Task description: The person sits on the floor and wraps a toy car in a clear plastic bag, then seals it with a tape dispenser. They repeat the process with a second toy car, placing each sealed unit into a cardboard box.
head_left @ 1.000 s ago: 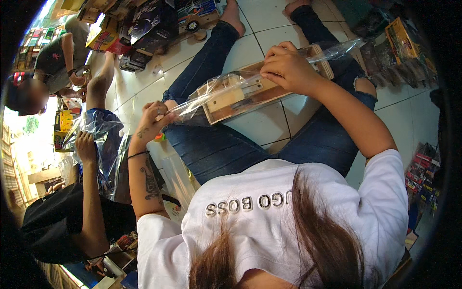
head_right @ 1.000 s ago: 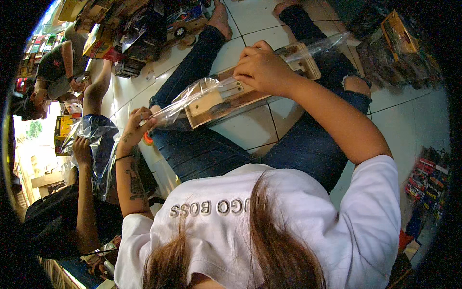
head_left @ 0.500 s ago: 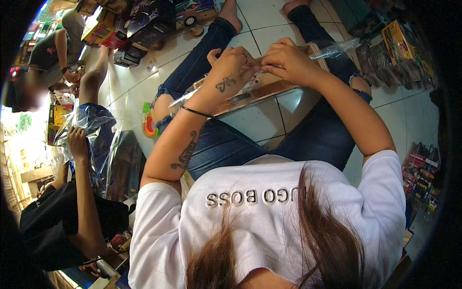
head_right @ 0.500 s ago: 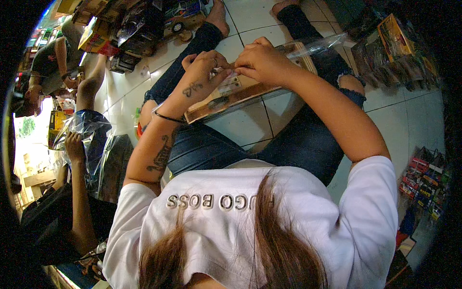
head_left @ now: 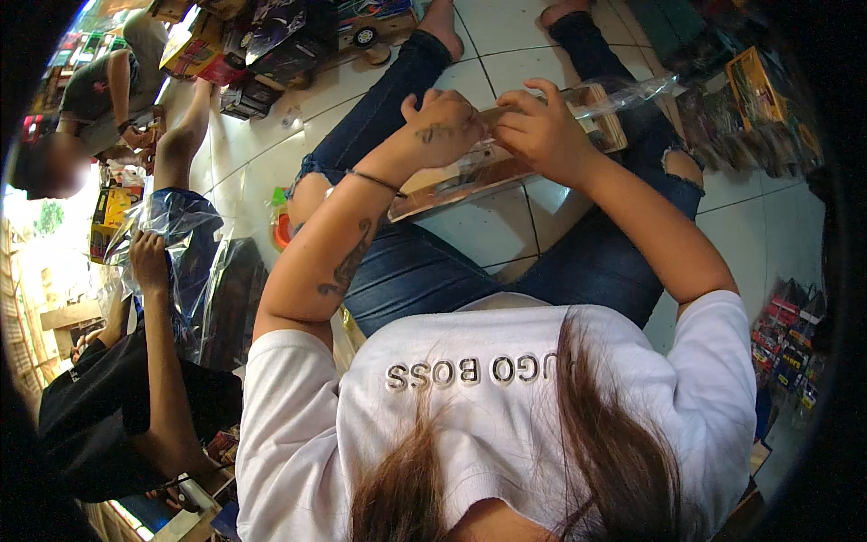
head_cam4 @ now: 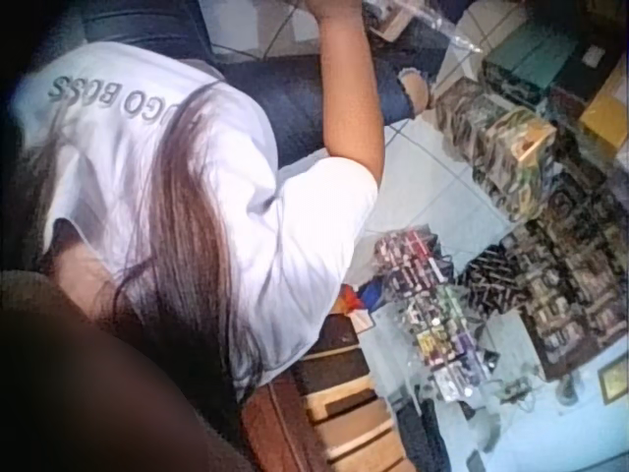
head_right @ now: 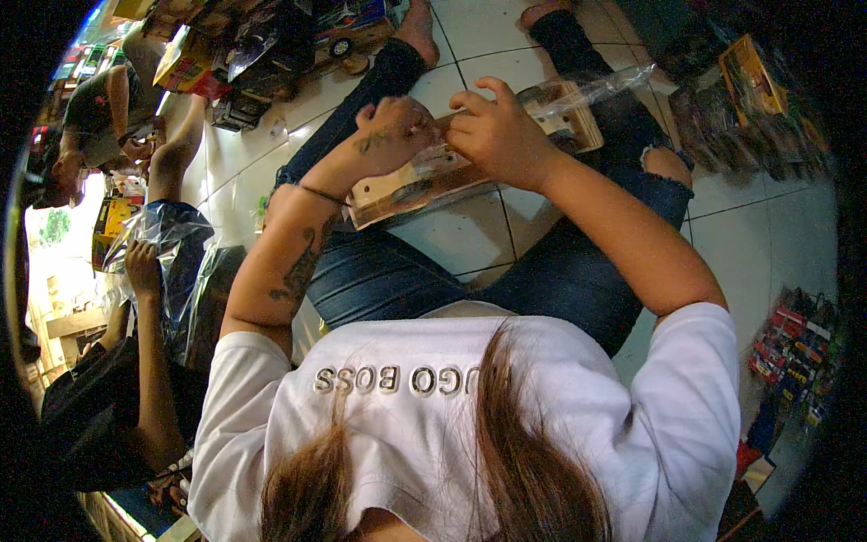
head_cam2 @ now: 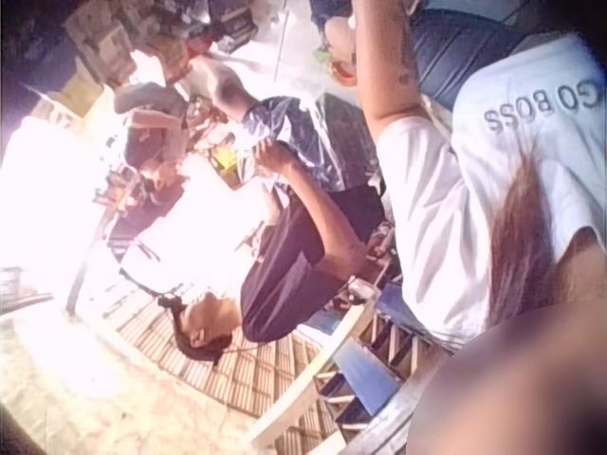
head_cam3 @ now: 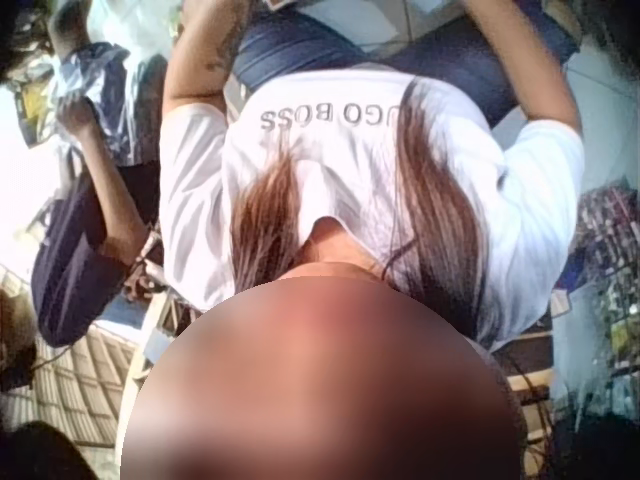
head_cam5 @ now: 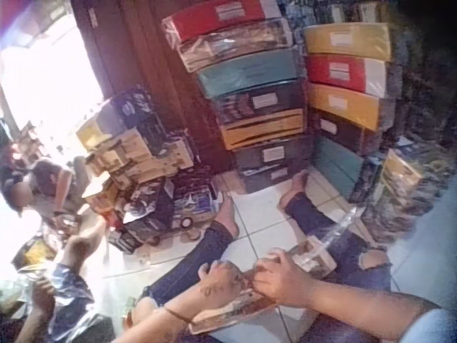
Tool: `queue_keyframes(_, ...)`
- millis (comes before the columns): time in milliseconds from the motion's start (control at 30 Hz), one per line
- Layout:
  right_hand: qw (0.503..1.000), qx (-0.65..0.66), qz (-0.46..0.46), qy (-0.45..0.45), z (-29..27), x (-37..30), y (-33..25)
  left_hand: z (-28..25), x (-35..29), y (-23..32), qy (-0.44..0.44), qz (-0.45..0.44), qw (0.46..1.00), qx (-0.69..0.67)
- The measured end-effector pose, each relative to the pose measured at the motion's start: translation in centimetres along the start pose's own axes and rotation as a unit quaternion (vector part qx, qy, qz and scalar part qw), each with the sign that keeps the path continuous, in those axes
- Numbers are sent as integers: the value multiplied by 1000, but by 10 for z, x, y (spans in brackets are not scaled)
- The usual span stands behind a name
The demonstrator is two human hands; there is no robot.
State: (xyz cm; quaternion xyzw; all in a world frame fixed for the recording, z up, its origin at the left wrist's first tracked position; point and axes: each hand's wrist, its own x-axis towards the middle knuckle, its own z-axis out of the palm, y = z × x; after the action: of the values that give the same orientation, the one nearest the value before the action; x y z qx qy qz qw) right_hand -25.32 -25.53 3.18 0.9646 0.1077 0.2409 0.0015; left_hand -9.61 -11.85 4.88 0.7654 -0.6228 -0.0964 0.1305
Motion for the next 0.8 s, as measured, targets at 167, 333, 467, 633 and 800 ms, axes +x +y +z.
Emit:
queue_keyframes(167,991,129,19,-38,2,6,17,-22,-59,-28,19,58,998,-7)
queue_keyframes(333,980,186,37,-54,7,11,21,-26,-134,-121,-43,2,996,-74)
queue_keyframes(467,971,216,58,-84,8,13,24,-58,-159,-165,-103,-235,939,-230)
queue_keyframes(633,970,214,69,-96,7,13,23,-64,-99,-99,154,-95,983,-42)
queue_keyframes(800,967,204,68,-136,5,13,24,12,-29,-2,154,132,979,14)
